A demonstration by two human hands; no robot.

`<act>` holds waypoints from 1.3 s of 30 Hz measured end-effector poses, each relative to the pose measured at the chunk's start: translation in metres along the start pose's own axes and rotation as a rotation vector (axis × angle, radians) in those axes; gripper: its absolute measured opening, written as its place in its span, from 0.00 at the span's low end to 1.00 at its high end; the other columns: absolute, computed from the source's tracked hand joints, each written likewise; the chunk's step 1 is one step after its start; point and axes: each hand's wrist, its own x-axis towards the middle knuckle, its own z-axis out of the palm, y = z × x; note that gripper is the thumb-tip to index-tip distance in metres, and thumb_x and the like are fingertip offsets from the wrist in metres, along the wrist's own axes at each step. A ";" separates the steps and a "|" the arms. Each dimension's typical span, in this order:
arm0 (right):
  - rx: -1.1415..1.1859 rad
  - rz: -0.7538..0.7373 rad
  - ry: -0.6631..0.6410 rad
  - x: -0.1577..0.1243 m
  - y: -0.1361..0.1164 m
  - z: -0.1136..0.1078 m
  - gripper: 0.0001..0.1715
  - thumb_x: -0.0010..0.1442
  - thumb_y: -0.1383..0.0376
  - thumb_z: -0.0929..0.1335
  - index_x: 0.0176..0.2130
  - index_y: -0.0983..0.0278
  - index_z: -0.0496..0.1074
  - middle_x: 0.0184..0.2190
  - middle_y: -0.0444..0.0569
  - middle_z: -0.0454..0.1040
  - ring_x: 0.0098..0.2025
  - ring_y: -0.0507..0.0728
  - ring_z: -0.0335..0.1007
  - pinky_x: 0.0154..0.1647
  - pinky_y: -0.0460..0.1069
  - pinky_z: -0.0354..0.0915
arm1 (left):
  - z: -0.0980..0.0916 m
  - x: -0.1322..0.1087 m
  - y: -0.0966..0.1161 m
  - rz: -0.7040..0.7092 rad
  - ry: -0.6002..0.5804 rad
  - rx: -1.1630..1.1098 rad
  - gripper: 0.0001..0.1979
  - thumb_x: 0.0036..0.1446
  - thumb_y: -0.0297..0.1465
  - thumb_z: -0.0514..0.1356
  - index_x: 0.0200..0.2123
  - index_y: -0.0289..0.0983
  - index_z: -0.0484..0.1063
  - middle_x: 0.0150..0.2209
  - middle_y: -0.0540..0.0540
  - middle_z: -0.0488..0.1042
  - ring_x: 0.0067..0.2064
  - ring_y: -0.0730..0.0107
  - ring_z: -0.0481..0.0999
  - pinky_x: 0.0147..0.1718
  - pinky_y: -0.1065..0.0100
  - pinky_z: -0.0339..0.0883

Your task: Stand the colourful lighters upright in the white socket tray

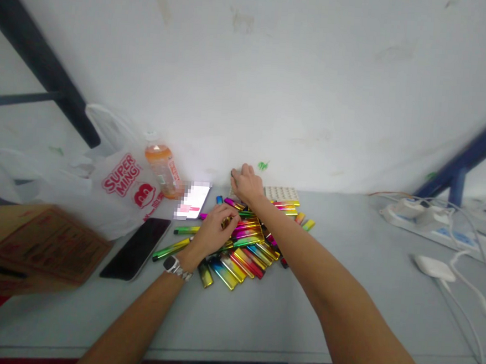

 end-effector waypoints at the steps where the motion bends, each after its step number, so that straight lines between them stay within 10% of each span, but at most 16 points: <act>1: -0.016 -0.002 -0.015 -0.003 0.000 0.000 0.29 0.72 0.55 0.53 0.66 0.58 0.61 0.53 0.61 0.63 0.56 0.66 0.58 0.45 0.55 0.64 | 0.000 0.000 0.000 -0.001 0.000 0.004 0.09 0.64 0.29 0.55 0.32 0.38 0.72 0.38 0.44 0.75 0.45 0.61 0.72 0.49 0.57 0.67; 9: -0.045 -0.017 -0.052 -0.034 0.014 -0.007 0.38 0.71 0.49 0.51 0.73 0.59 0.41 0.53 0.61 0.65 0.53 0.66 0.60 0.55 0.58 0.55 | -0.004 0.000 0.002 0.012 -0.008 0.094 0.08 0.65 0.30 0.54 0.34 0.38 0.72 0.41 0.43 0.75 0.46 0.60 0.72 0.50 0.56 0.66; 19: 0.061 0.536 -0.100 -0.080 0.098 -0.020 0.36 0.69 0.49 0.54 0.62 0.71 0.63 0.57 0.70 0.68 0.58 0.73 0.64 0.59 0.64 0.53 | 0.009 0.027 -0.007 -0.179 0.064 0.452 0.15 0.62 0.35 0.55 0.48 0.35 0.74 0.48 0.35 0.77 0.51 0.49 0.73 0.51 0.51 0.66; 33: 0.068 0.403 -0.111 -0.083 0.075 -0.015 0.34 0.69 0.50 0.55 0.64 0.66 0.62 0.60 0.66 0.66 0.62 0.71 0.59 0.60 0.64 0.51 | 0.019 0.045 -0.021 -0.303 -0.023 0.445 0.21 0.63 0.35 0.52 0.54 0.32 0.72 0.51 0.32 0.77 0.56 0.46 0.72 0.56 0.49 0.64; 39: 0.041 0.082 -0.141 -0.069 0.052 -0.030 0.20 0.63 0.58 0.63 0.50 0.61 0.76 0.51 0.60 0.71 0.56 0.67 0.62 0.57 0.60 0.54 | 0.010 0.030 -0.019 -0.216 0.064 0.413 0.16 0.63 0.34 0.54 0.52 0.37 0.71 0.51 0.36 0.76 0.55 0.49 0.72 0.55 0.49 0.65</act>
